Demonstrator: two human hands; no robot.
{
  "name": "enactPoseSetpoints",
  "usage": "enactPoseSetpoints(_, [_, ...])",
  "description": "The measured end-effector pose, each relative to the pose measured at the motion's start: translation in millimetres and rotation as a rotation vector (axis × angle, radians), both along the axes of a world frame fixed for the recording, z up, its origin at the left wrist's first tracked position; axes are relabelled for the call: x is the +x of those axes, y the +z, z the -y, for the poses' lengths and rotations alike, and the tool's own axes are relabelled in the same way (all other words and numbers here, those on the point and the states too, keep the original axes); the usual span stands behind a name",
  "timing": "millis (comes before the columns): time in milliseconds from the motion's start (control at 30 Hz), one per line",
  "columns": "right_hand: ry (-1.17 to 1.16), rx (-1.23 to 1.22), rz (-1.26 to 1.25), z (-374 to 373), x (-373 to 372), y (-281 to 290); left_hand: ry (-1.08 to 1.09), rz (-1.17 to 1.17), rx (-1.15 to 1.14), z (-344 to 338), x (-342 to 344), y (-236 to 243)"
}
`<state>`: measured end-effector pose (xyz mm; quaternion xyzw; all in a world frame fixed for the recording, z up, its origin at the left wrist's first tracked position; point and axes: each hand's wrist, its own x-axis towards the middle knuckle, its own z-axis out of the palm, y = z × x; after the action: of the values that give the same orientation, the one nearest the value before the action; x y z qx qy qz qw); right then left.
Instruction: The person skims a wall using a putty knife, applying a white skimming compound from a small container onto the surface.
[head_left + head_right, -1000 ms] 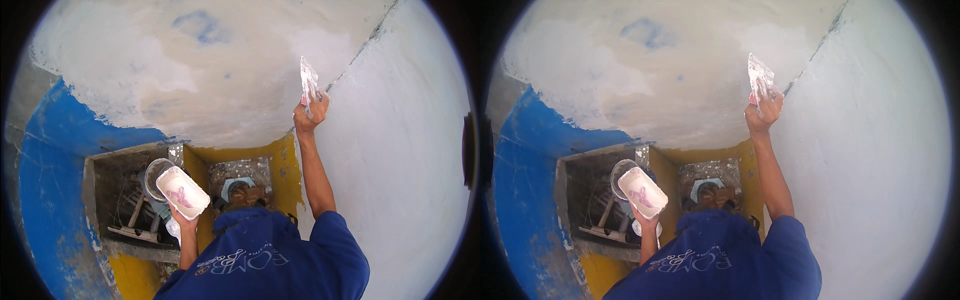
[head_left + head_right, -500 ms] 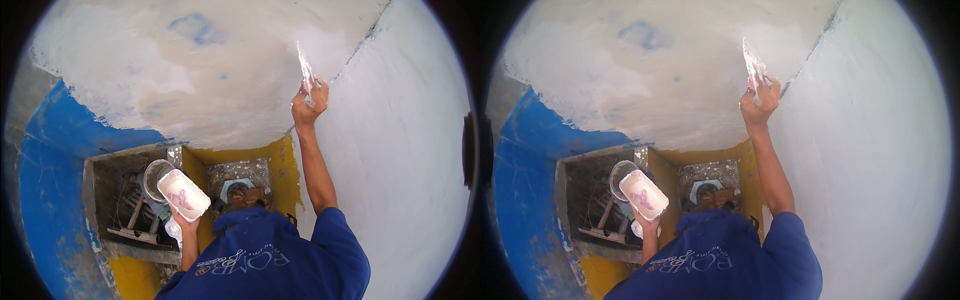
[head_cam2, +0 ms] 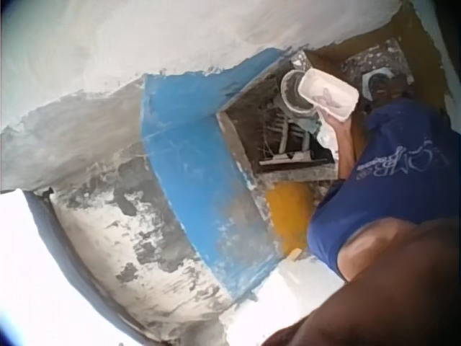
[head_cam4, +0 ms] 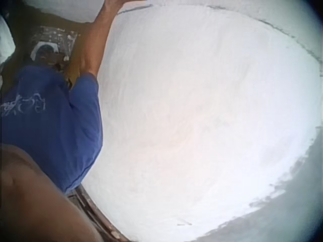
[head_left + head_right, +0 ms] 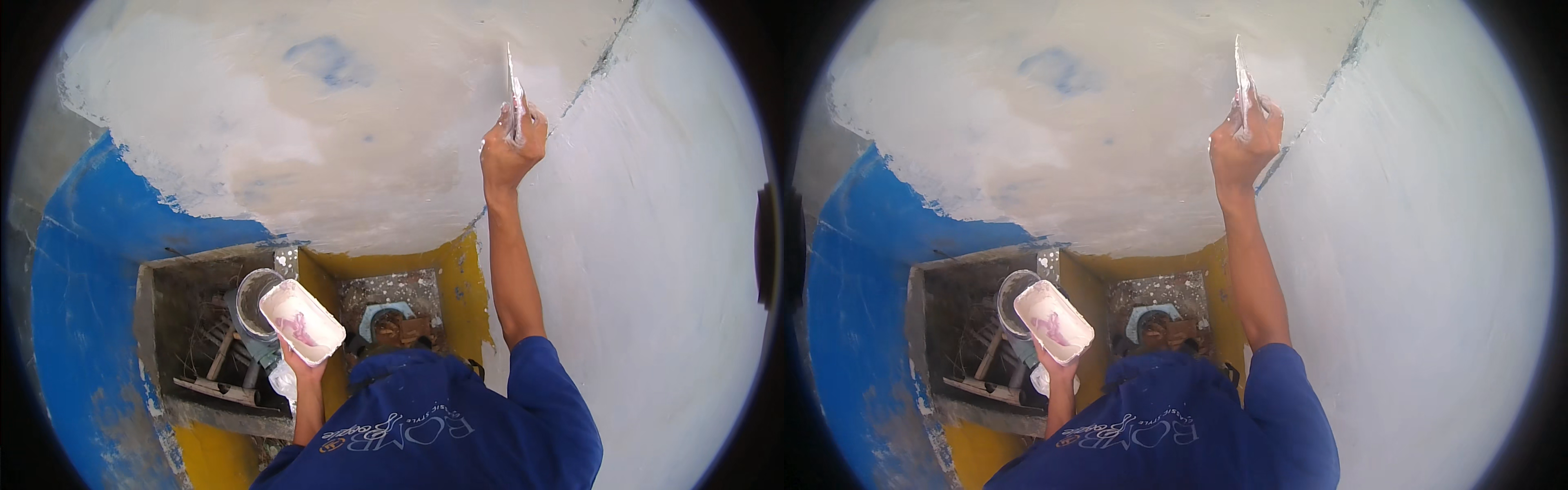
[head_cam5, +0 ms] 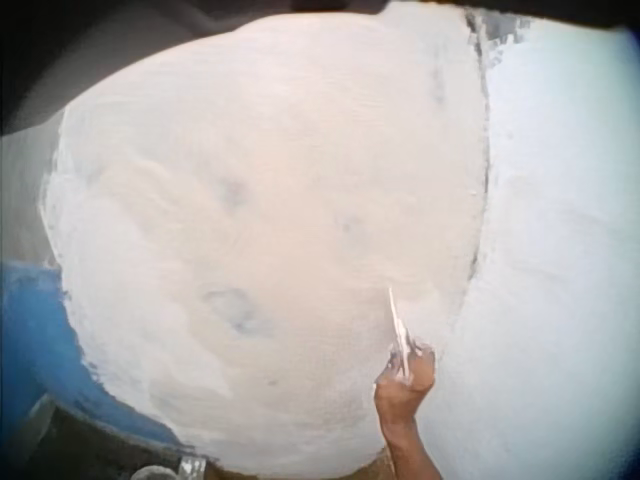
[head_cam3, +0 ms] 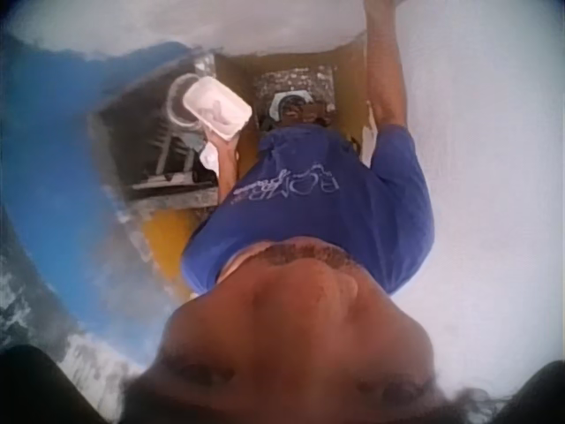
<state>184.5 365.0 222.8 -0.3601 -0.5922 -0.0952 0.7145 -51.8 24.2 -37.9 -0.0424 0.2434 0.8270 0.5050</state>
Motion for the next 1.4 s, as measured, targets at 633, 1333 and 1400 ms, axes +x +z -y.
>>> enactPoseSetpoints(633, [0.211, 0.035, 0.497, 5, -38, -11, -0.014, 0.053, -0.022, -5, 4, 11])
enactPoseSetpoints(1333, [0.052, 0.26, 0.529, -23, -26, 67, -0.064, 0.057, -0.024, -9, 9, 27])
enactPoseSetpoints(1400, [0.08, 0.179, 0.693, -15, -33, 49, -0.001, 0.024, -0.034, -8, 8, 20])
